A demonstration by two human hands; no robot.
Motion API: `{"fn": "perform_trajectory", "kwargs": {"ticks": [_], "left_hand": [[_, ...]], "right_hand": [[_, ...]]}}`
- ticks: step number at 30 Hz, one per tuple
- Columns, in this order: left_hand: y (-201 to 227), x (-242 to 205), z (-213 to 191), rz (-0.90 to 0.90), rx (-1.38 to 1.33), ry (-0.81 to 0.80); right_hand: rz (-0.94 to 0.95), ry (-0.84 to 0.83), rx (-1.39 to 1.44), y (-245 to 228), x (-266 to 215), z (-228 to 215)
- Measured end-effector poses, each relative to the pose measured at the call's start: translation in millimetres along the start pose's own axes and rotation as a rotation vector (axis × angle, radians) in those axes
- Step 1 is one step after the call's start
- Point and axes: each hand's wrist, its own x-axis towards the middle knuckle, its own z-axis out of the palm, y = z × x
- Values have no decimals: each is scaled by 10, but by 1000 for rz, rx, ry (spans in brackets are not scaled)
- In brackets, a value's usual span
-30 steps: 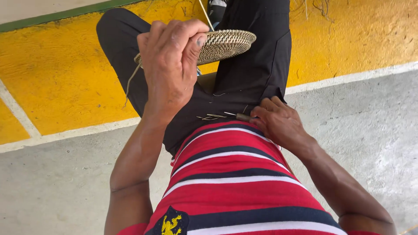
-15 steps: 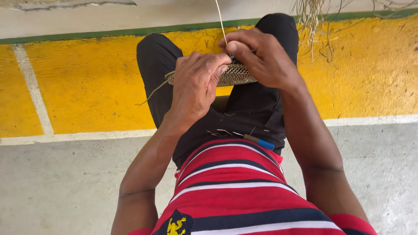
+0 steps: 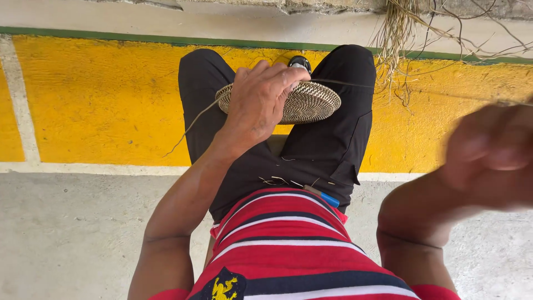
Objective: Weaving a circular straw or reed object by stitching fibers through a coiled base using an awl and needle.
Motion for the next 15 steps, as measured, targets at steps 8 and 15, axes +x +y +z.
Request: {"fn": "perform_trajectory", "kwargs": {"ticks": [8,15], "left_hand": [[-74,6,37,19,-12,35],[-22,17,-5,-4,-30,-4]], "right_hand": [[90,-55,-158,400,-328,1590],[-139,-132,-442,560,-445,1564]]}}
